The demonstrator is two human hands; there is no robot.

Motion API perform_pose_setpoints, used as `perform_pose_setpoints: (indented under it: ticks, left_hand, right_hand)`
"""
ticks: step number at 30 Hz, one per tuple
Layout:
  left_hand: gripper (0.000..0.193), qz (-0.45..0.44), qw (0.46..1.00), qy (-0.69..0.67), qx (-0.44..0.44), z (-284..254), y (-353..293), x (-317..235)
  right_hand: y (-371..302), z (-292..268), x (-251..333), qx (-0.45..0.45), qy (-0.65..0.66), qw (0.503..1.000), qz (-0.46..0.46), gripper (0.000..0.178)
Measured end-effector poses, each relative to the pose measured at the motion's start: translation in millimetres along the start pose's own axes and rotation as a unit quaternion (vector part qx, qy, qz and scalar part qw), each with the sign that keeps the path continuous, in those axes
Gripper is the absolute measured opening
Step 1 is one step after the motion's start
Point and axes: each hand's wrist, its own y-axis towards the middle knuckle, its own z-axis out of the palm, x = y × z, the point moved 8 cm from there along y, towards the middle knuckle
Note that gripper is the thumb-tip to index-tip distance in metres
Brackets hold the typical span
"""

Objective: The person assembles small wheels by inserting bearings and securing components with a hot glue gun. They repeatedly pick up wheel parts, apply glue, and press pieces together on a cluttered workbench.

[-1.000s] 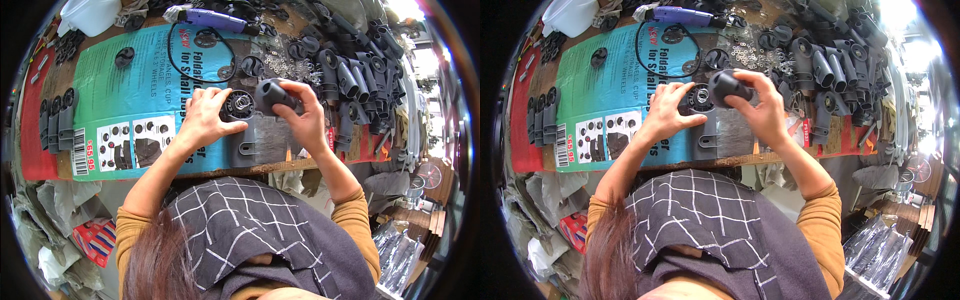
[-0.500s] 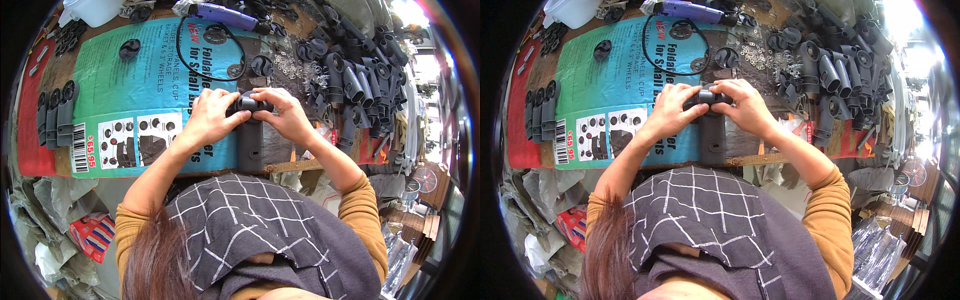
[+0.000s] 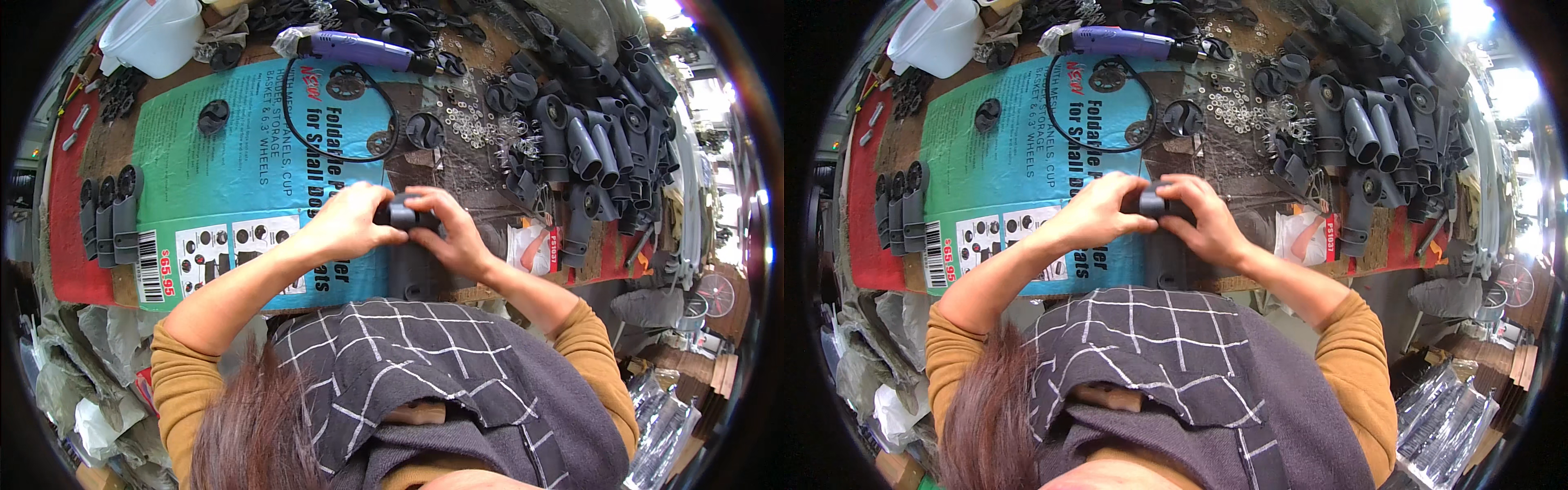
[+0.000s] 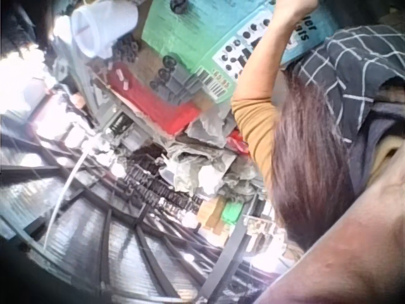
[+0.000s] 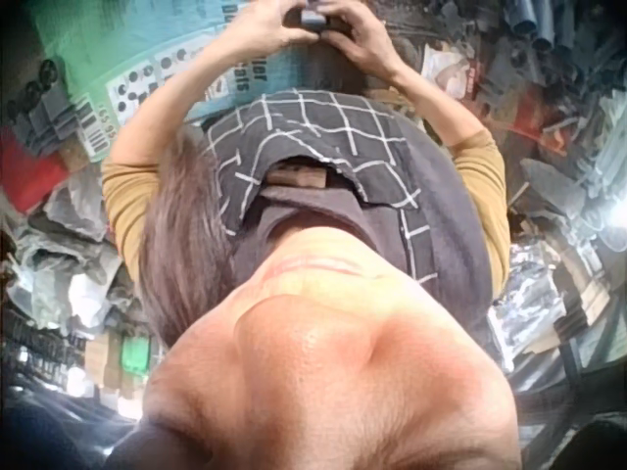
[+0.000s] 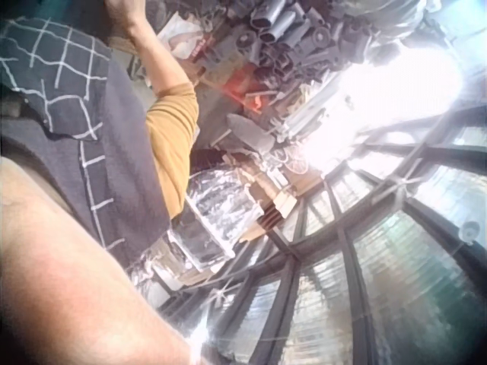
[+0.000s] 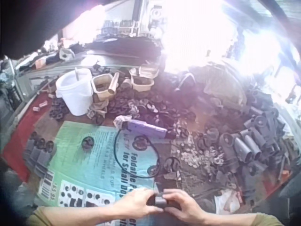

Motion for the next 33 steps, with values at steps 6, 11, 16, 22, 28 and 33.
perform_pose_setpoints:
  ticks: [6, 11, 16, 22, 28, 33]
  left_hand:
    - [0.072, -0.133, 0.979, -0.125, 0.087, 9.9, 10.9, 7.5]
    - [0.075, -0.184, 0.940, -0.243, 0.155, 10.5, 1.8, 0.4]
    - [0.070, -0.119, 0.929, -0.343, 0.076, -4.7, -13.3, -24.4]
    - [0.057, -0.008, 0.955, -0.297, -0.005, -22.4, -46.9, -59.7]
    - [0.062, 0.109, 0.969, -0.217, -0.047, -29.4, -69.6, -76.5]
    - [0.063, 0.124, 0.968, -0.213, -0.047, -30.4, -77.4, -76.2]
  right_hand:
    - [-14.4, -1.9, 12.9, -0.014, -0.020, 1.000, -0.018, 0.041]
    - [-21.0, -11.6, 33.3, -0.038, -0.033, 0.993, -0.108, 0.040]
    - [-23.7, -21.0, 51.3, -0.098, 0.048, 0.985, -0.131, 0.070]
    - [-43.5, 20.0, 33.2, 0.058, 0.501, 0.825, 0.256, 0.089]
    - [-44.2, 14.4, 52.4, 0.078, 0.445, 0.863, 0.227, 0.082]
    - [-42.5, 1.1, 67.0, 0.063, 0.328, 0.927, 0.170, 0.060]
